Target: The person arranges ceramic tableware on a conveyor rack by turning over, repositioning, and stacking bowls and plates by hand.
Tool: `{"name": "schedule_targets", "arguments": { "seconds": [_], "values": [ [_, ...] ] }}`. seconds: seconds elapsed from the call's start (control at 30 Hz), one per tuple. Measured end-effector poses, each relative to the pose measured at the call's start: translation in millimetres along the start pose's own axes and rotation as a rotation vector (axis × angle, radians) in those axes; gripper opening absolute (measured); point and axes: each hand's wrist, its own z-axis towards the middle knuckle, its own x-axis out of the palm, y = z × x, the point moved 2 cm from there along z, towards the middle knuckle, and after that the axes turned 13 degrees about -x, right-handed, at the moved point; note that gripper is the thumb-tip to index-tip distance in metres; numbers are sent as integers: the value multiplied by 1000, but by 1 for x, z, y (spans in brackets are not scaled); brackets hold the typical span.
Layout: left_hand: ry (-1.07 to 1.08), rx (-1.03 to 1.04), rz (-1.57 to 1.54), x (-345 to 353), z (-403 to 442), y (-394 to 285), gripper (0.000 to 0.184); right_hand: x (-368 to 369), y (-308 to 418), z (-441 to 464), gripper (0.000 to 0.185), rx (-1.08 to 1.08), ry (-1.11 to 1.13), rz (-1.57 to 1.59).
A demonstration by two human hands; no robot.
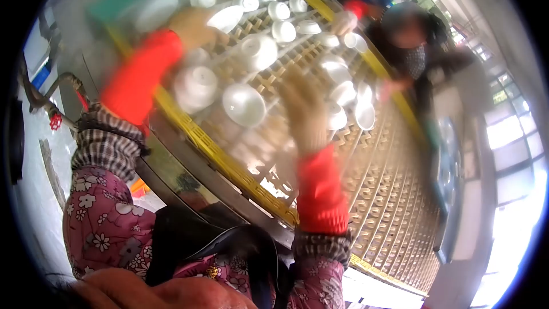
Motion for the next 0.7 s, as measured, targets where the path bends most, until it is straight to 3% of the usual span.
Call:
{"name": "schedule_targets", "arguments": {
  "seconds": [0.03,0.07,0.13,0.17,0.2,0.27,0.37,0.47,0.5,0.6,0.63,0.7],
  "values": [
    [-39,107,64,-13,-17,-6,62,-5,21,-15,52,115,-21,173],
    [-54,218,146,-11,-32,-10,64,-12,47,-32,57,526,2,593],
    [-123,564,164,6,-65,-6,66,-35,81,-41,60,84,88,495],
    [-162,739,168,13,-80,-5,67,-48,90,-39,71,155,329,375],
    [72,648,322,16,-89,-15,75,-62,102,-35,82,184,587,240],
    [527,435,617,10,-101,-42,91,-67,111,-49,87,121,668,41],
    [522,350,491,16,-93,-36,103,-64,107,-90,74,305,431,2],
    [484,244,387,11,-92,-35,103,-61,92,-129,64,937,169,618],
    [466,196,357,7,-92,-33,103,-66,92,-127,59,830,164,609],
    [254,279,360,13,-86,-9,90,-77,76,-105,47,868,102,604],
    [218,308,403,14,-88,-14,86,-79,62,-96,44,463,169,282],
    [251,339,606,23,-97,-33,82,-75,40,-68,47,216,106,25]
  ]
}}
